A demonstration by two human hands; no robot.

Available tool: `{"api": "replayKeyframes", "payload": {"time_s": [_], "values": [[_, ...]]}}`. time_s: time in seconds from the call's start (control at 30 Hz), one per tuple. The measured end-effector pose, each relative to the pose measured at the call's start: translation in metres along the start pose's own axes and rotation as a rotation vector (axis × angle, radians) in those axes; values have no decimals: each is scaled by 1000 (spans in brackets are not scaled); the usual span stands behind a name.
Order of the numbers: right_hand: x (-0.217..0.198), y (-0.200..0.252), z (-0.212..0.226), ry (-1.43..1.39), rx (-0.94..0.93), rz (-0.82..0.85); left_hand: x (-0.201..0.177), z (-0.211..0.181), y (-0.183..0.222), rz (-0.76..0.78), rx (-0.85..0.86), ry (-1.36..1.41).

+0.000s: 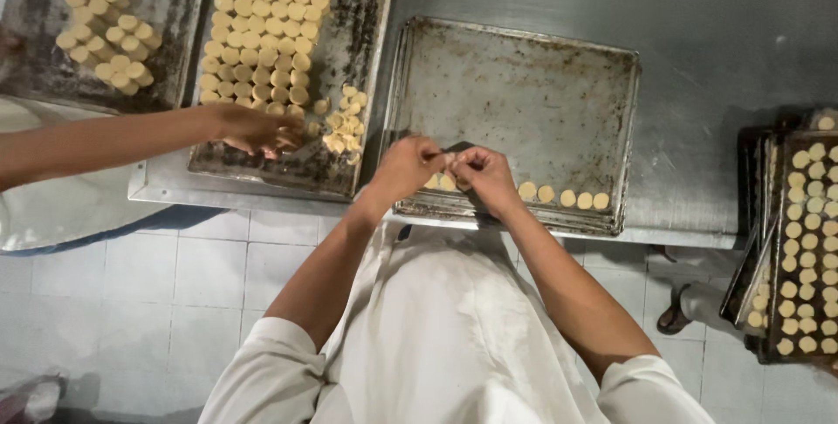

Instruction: The person arranges small dough circles on metal baking trays by hand, picking them up from one tray and placing them in rows on another.

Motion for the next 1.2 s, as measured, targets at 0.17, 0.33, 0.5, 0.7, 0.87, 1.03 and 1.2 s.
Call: {"api": "replayKeyframes", "payload": {"time_s": [0.17,0.33,0.5,0.7,0.87,1.03,1.2], "values": [[-11,1,3,14,11,-4,7,-15,1,-7,0,23],[-24,2,9,36,68,43,13,-12,2,60,-224,-77],[-26,3,23,111,-45,101,24,-30,2,-18,-43,145],[-34,19,80,1038,-519,-11,27,-38,-2,-153,43,-94],[-22,23,107,1132,-501,214,17,-33,6,-263,-227,-203],[-48,63,150,823,-308,532,-28,11,57,-453,-380,-210],[-88,134,178,874,28,929,-73,78,111,-614,-494,-153]]}}
Point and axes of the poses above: each hand's wrist, its own y-axis away from the middle knuckle, its own x-axis out of the palm, z = x × y, the point moved 6 cm from there along -y, towards the middle knuckle, and after that the axes turned 3 degrees about -y, right-handed, at the moved point
